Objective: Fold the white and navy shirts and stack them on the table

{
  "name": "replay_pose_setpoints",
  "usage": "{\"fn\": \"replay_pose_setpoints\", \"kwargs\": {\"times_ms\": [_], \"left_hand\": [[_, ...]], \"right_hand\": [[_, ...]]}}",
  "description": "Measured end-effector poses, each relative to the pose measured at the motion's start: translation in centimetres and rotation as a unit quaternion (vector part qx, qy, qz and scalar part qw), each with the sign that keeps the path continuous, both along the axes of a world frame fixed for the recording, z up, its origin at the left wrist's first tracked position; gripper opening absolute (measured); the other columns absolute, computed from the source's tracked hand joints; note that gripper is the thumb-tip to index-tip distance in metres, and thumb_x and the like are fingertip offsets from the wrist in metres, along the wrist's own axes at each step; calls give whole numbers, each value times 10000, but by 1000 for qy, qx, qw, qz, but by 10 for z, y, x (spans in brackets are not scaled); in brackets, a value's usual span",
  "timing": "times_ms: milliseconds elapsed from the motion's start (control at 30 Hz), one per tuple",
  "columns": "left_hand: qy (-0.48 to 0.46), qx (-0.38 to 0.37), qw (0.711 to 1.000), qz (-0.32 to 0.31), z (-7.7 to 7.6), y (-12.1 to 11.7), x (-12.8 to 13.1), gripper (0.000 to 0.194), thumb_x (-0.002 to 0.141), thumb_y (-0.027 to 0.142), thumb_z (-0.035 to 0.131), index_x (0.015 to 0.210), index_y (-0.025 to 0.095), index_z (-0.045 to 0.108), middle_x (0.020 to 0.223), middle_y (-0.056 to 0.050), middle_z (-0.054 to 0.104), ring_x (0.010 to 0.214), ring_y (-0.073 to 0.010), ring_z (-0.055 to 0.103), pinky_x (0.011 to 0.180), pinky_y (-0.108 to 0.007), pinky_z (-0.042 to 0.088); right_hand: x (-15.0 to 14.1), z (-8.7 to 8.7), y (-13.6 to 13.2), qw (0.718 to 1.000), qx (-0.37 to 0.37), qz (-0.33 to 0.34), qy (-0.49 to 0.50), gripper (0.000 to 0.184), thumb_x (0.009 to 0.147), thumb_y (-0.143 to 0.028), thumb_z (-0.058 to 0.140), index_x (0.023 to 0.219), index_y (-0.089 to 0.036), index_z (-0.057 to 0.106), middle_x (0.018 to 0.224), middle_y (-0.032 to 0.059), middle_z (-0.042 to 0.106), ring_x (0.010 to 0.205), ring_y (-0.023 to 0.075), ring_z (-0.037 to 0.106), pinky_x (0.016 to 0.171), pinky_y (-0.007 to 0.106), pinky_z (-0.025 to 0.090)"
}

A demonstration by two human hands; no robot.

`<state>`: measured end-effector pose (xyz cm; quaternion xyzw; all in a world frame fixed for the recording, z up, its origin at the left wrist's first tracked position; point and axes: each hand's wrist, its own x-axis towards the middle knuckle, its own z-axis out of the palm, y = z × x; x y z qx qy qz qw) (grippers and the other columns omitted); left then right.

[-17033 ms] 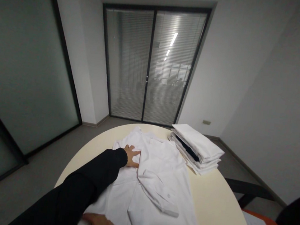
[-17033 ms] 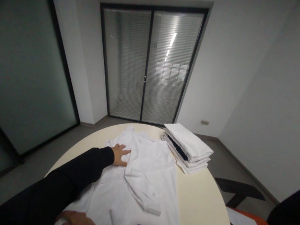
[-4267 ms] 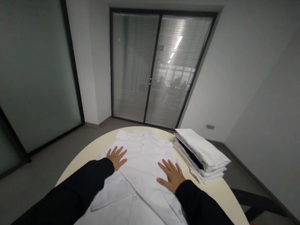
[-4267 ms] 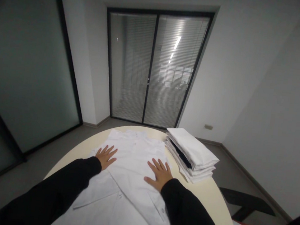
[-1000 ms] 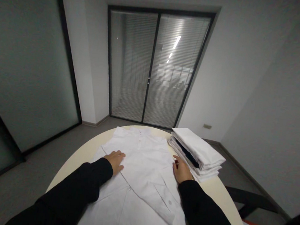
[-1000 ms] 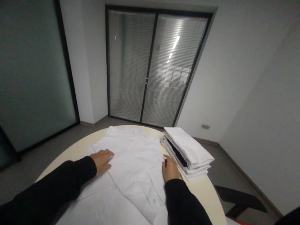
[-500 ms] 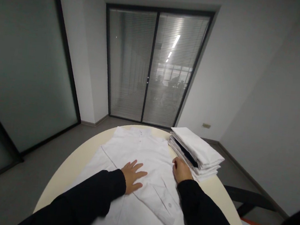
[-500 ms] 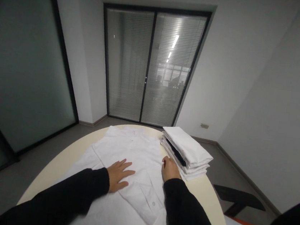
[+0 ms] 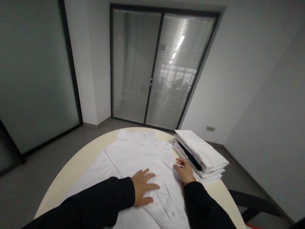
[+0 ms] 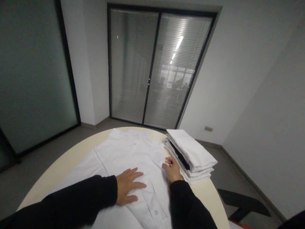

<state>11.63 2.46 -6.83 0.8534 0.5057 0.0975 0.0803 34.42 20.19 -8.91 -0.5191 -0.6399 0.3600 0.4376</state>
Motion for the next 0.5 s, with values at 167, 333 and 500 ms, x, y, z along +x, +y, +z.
{"fn": "replay_pose_setpoints", "kwargs": {"times_ms": [167, 333, 500], "left_hand": [[-32, -2, 999, -31, 11, 6, 2, 489, 743, 599, 662, 1141, 315, 632, 1364, -92, 484, 1323, -377, 406, 1101, -579, 273], [-50, 9, 997, -61, -2, 2, 6, 523, 750, 610, 655, 1130, 261, 571, 1516, -112, 340, 1410, -391, 272, 1110, -572, 270], [-39, 0, 996, -74, 7, 13, 10, 465, 761, 595, 648, 1067, 249, 591, 1339, -94, 538, 1255, -329, 482, 1039, -491, 399]], "right_hand": [[1, 5, 0, 996, -83, 27, 18, 455, 663, -385, 677, 1054, -172, 585, 735, 49, 672, 638, 194, 641, 581, 297, 503], [1, 4, 4, 991, -88, 103, 12, 570, 587, -201, 643, 1156, -187, 619, 739, 8, 708, 686, 190, 659, 637, 294, 532], [-2, 4, 14, 991, -66, 115, 0, 560, 534, -109, 576, 1078, -169, 694, 1063, 77, 728, 994, 221, 665, 831, 289, 530]]}}
